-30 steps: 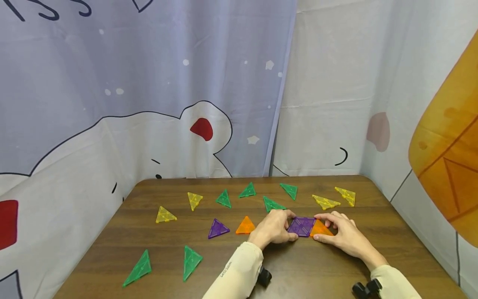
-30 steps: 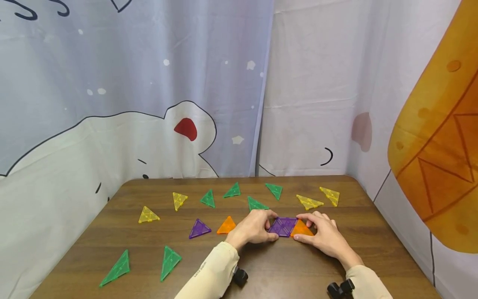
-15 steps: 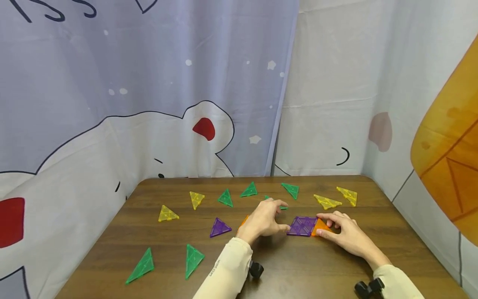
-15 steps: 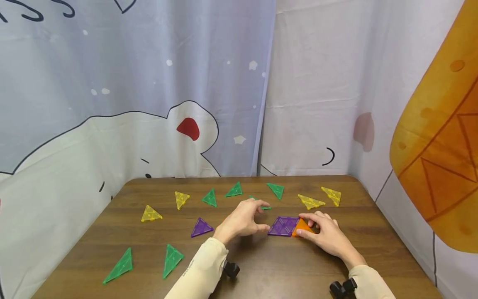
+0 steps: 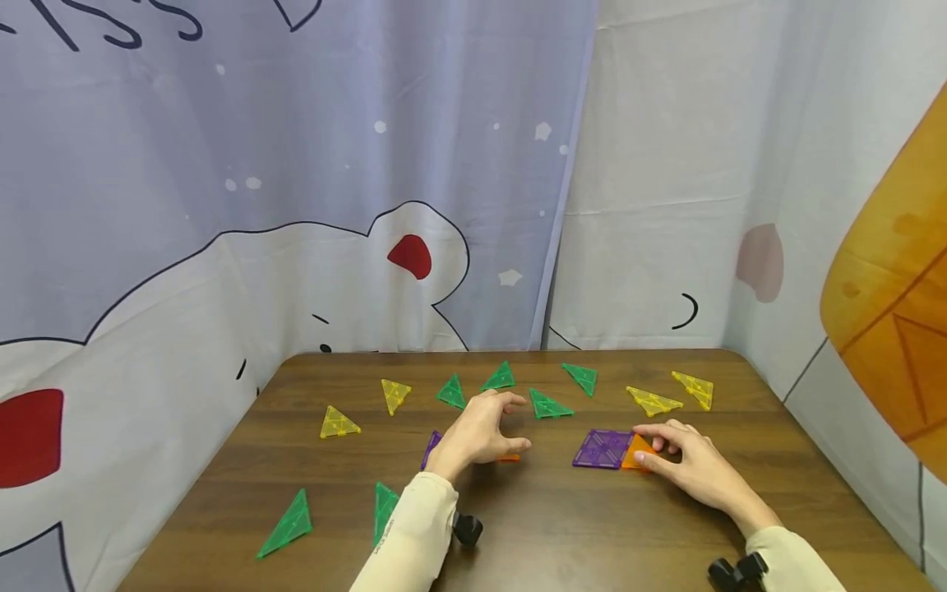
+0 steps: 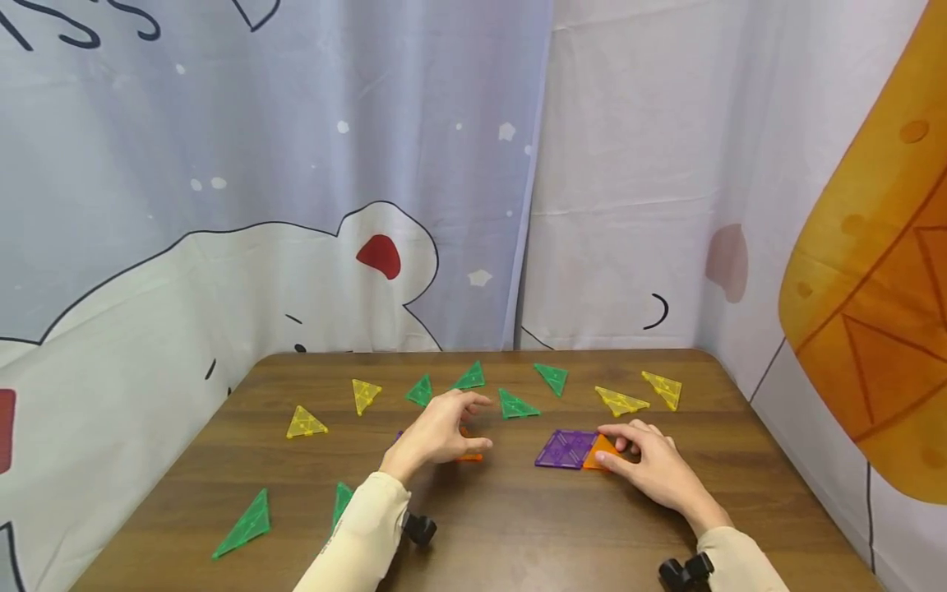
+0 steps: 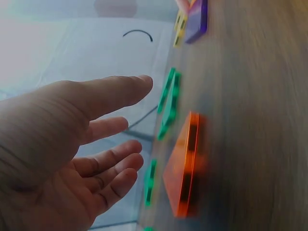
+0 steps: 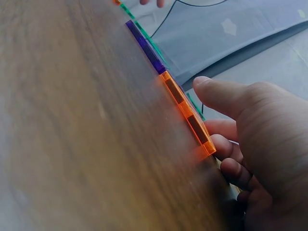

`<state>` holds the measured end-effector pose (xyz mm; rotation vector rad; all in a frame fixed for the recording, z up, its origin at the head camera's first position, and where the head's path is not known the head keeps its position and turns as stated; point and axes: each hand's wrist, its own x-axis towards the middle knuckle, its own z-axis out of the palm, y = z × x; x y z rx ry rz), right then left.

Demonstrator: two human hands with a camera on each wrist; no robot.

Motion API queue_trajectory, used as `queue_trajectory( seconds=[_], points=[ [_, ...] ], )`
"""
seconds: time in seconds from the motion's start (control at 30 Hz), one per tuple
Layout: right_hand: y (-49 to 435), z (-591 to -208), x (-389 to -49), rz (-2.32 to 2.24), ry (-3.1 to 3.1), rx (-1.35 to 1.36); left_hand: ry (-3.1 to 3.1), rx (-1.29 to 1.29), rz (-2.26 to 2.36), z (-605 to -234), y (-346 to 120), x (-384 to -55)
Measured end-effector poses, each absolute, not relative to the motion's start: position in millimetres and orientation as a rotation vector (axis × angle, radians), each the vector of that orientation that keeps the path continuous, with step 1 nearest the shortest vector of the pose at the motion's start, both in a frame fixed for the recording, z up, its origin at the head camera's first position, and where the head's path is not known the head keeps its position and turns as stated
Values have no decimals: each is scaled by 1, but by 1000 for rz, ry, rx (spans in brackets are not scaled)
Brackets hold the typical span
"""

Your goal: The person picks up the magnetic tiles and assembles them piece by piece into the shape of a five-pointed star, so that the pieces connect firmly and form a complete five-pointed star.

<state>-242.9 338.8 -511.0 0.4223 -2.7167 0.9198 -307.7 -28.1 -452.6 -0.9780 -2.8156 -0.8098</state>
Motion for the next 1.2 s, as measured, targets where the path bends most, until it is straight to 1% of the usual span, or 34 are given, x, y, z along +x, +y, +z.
queue_trajectory(
  seconds=[0.47, 0.67, 0.8, 1.2],
  points=[
    [345, -514, -243, 955, -2698, 455, -2873, -937, -928, -465, -75, -311],
    [347, -512, -246, 974, -2709, 454, -2878, -988, -1060, -467, -76, -313],
    [347, -510, -246, 966, -2715, 458, -2885, -1018, -1065, -468, -73, -313],
    [345, -512, -246, 998, -2710, 472, -2946, -1040, -897, -473, -72, -311]
  ],
)
